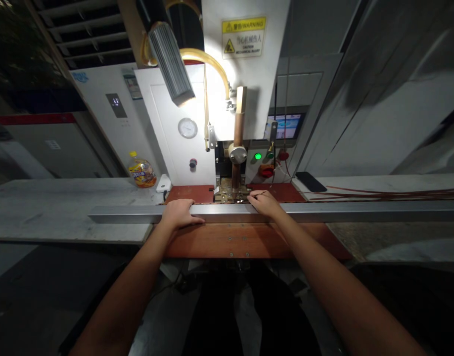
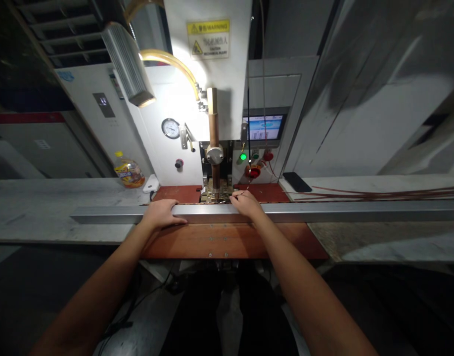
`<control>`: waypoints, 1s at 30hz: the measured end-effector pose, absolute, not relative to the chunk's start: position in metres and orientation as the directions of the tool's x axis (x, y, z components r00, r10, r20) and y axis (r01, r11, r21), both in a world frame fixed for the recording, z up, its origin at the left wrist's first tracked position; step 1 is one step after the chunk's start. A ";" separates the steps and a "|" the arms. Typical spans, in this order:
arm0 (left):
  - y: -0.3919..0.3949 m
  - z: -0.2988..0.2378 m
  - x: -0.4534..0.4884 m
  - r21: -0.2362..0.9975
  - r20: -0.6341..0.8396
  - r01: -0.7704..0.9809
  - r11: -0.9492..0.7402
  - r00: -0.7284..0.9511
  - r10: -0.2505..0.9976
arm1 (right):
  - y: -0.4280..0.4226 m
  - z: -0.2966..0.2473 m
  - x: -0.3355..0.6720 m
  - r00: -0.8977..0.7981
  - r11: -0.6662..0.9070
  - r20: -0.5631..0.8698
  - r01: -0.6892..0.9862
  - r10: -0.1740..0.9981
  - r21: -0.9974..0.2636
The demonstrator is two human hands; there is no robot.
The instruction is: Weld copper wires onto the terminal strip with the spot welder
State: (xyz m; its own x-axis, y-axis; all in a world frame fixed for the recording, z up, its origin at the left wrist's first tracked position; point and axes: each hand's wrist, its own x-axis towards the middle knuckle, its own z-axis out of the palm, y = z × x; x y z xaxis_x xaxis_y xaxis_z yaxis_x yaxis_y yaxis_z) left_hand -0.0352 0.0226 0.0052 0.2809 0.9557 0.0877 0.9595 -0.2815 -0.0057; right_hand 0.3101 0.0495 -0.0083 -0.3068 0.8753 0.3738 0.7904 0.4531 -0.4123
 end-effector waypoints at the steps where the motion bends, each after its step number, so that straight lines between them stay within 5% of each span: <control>1: 0.022 0.005 -0.035 -0.005 0.086 0.960 -0.280 0.279 0.956 | 0.049 -0.008 0.310 -0.304 0.450 0.373 0.790 0.877 -0.416; 30: 0.008 0.004 -0.035 -0.024 0.140 0.958 -0.287 0.288 0.947 | 0.040 -0.006 0.311 -0.291 0.454 0.386 0.771 0.875 -0.446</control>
State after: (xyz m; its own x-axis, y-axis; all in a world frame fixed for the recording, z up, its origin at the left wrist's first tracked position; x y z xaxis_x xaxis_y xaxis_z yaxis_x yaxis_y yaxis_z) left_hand -0.0348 0.0076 0.0041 0.2877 0.9474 0.1401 0.9576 -0.2872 -0.0243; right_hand 0.3115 0.0396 -0.0060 -0.2915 0.8753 0.3860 0.7715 0.4537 -0.4461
